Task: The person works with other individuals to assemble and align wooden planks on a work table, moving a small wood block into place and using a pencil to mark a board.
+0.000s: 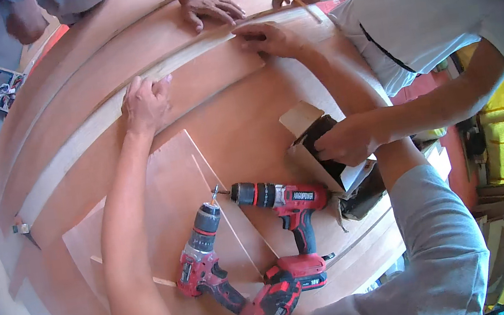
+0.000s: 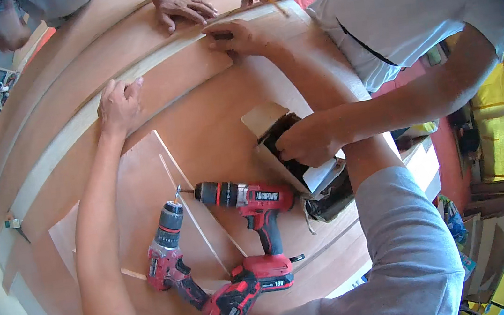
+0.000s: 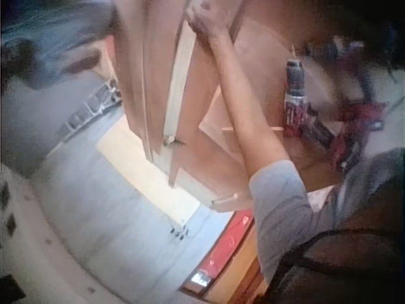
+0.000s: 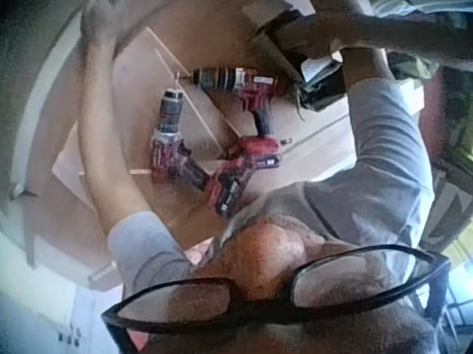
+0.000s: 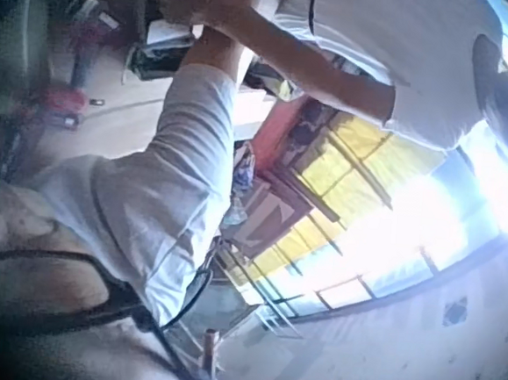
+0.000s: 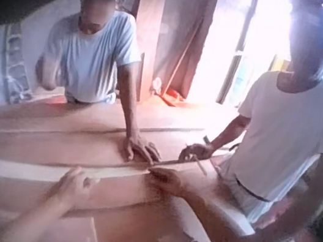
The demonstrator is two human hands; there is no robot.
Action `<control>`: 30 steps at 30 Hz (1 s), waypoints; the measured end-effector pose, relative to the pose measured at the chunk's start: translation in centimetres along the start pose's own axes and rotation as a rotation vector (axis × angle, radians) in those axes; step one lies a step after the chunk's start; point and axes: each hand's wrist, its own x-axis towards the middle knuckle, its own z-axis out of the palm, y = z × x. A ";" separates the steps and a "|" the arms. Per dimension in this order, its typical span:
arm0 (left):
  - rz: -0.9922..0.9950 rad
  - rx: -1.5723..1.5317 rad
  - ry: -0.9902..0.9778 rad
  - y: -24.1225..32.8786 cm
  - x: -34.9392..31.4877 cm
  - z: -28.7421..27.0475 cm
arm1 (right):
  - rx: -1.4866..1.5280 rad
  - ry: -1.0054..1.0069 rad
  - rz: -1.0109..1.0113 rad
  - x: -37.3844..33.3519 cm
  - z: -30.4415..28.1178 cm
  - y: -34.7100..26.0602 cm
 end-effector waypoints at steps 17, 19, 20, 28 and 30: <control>-0.048 0.035 0.012 -0.2 0.1 0.8 | -0.131 0.048 -0.154 1.3 1.5 5.6; -0.005 0.036 0.004 -0.6 0.2 1.0 | 0.105 0.000 -0.175 1.6 1.8 5.3; -0.017 0.028 0.008 -0.7 0.1 1.2 | 0.211 -0.011 -0.099 1.2 1.6 4.9; 0.008 0.021 0.066 -0.8 -0.1 1.4 | -0.078 0.015 0.020 -0.3 -0.1 -0.5; 0.002 0.031 0.083 -0.6 -0.1 1.1 | -0.085 0.005 0.001 -0.4 0.0 -0.6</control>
